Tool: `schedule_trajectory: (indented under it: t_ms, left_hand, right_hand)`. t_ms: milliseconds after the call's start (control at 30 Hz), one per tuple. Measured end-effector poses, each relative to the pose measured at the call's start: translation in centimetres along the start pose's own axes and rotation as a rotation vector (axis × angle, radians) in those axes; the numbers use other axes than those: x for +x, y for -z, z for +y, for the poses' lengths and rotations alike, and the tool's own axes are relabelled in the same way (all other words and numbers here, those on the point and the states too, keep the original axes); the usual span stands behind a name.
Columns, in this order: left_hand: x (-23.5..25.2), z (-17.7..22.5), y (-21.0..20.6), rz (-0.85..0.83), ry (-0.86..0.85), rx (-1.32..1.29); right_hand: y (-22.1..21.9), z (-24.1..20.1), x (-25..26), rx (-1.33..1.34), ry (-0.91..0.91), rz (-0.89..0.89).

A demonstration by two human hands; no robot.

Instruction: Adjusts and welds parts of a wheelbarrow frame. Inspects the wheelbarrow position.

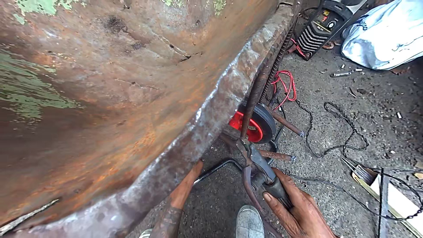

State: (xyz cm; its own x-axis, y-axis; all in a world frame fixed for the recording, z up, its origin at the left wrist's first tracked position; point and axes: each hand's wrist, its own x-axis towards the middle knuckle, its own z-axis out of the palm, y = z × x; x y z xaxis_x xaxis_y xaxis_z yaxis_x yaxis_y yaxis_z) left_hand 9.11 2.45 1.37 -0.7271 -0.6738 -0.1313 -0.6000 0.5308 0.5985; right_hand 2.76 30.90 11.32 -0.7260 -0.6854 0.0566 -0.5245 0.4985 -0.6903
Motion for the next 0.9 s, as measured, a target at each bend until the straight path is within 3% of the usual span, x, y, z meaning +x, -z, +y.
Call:
schedule_trajectory:
  t_ms: [900]
  left_hand:
    - [0.1,0.5,0.6,-0.055,0.049,0.014]
  right_hand:
    - [0.2,0.2,0.0,0.009,0.028,-0.006]
